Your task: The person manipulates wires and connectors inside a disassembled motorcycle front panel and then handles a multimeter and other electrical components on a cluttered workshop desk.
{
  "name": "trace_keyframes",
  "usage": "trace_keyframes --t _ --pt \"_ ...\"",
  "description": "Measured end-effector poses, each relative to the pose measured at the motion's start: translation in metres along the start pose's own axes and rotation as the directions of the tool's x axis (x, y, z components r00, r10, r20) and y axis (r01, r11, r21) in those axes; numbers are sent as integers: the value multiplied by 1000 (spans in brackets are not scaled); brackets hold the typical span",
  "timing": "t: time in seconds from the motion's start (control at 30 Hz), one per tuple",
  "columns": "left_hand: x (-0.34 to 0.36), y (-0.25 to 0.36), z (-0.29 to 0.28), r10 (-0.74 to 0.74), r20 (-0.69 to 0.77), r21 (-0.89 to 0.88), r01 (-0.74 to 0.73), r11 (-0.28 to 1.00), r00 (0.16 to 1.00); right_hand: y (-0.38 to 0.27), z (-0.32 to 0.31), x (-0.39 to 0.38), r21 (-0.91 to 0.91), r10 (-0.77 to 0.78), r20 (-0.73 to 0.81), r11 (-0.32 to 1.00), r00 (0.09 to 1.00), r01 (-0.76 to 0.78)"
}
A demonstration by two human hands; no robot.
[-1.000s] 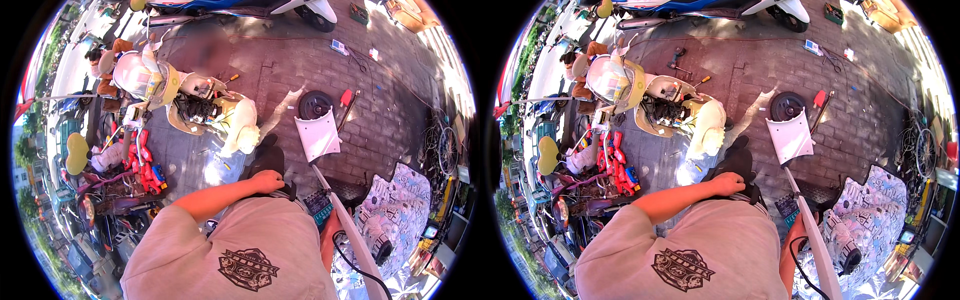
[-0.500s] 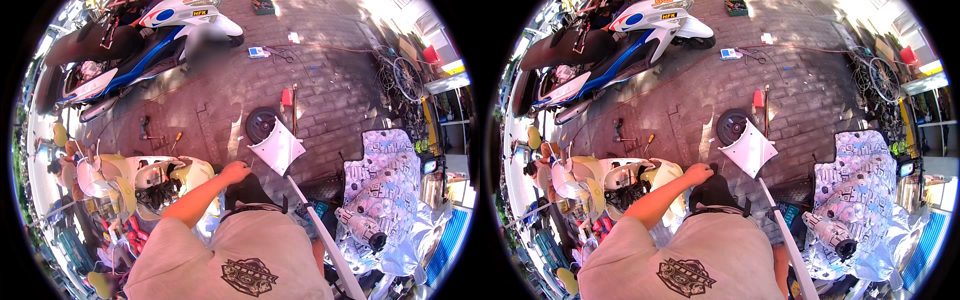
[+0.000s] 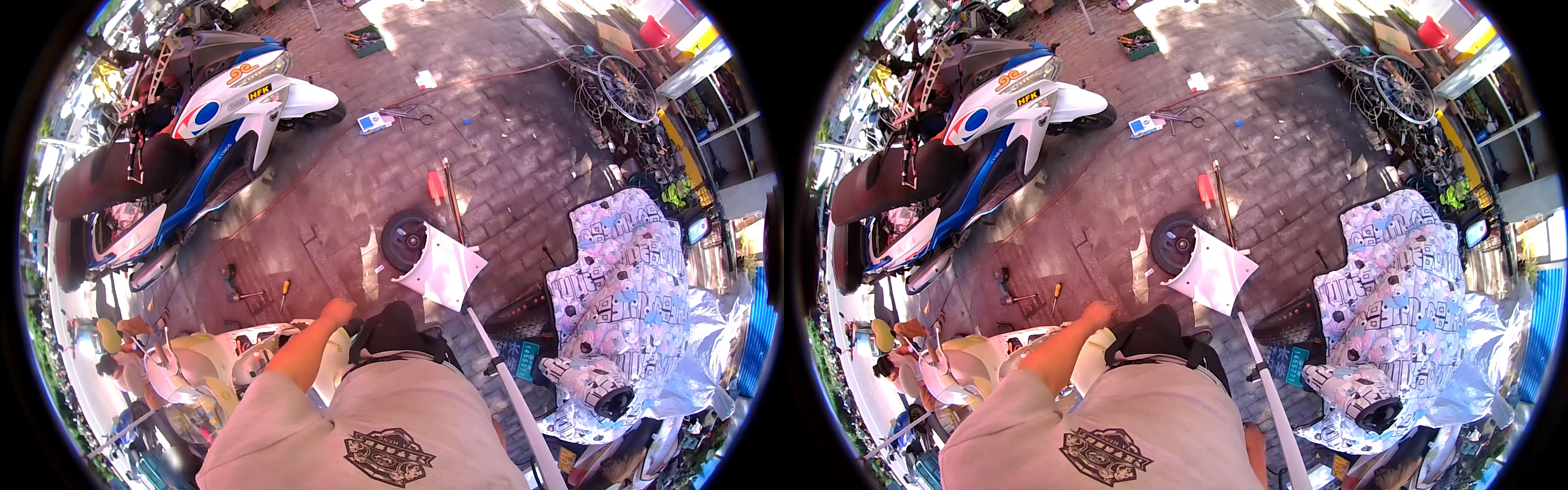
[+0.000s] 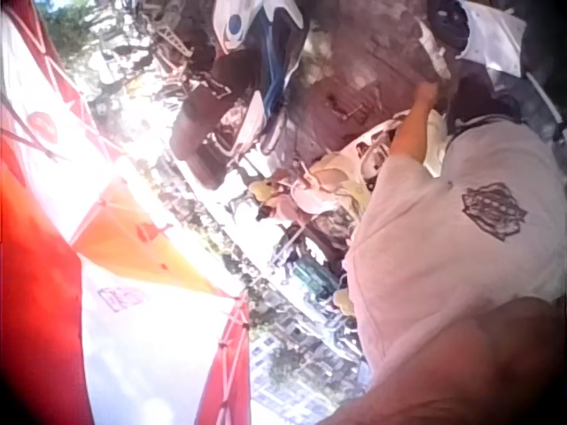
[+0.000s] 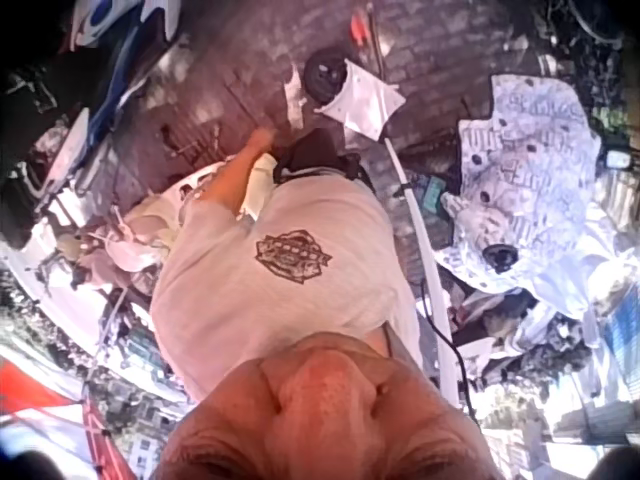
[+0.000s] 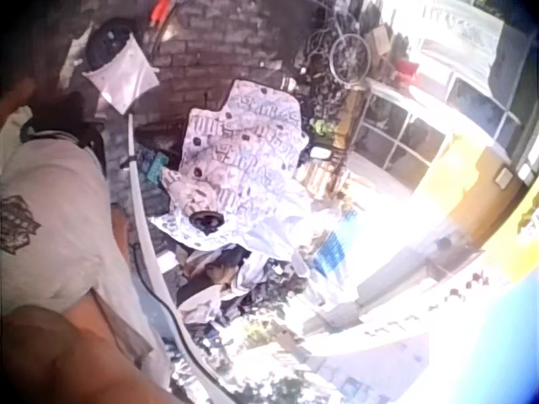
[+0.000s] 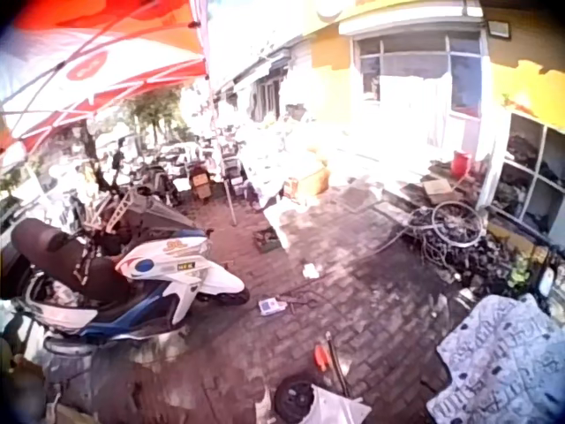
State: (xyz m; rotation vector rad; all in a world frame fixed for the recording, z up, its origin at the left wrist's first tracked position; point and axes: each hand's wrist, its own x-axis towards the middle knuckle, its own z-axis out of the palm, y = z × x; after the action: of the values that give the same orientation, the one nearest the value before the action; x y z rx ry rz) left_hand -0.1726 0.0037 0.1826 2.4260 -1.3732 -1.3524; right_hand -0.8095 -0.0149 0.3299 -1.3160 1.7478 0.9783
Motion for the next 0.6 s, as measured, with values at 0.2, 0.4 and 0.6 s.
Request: trace_keyframes --t 0.2,0.4,0.6 --pt "1 58 -31 -317 -141 -355 251 901 938 -63 -14 -10 136 -5 49 991 999 -2" --pt "88 -4 -125 -225 57 -217 232 948 973 -194 -52 8 244 -17 85 970 996 -4" --pt "177 -149 -227 -181 -23 -273 168 947 983 -385 -116 14 281 -114 -56 951 992 125"
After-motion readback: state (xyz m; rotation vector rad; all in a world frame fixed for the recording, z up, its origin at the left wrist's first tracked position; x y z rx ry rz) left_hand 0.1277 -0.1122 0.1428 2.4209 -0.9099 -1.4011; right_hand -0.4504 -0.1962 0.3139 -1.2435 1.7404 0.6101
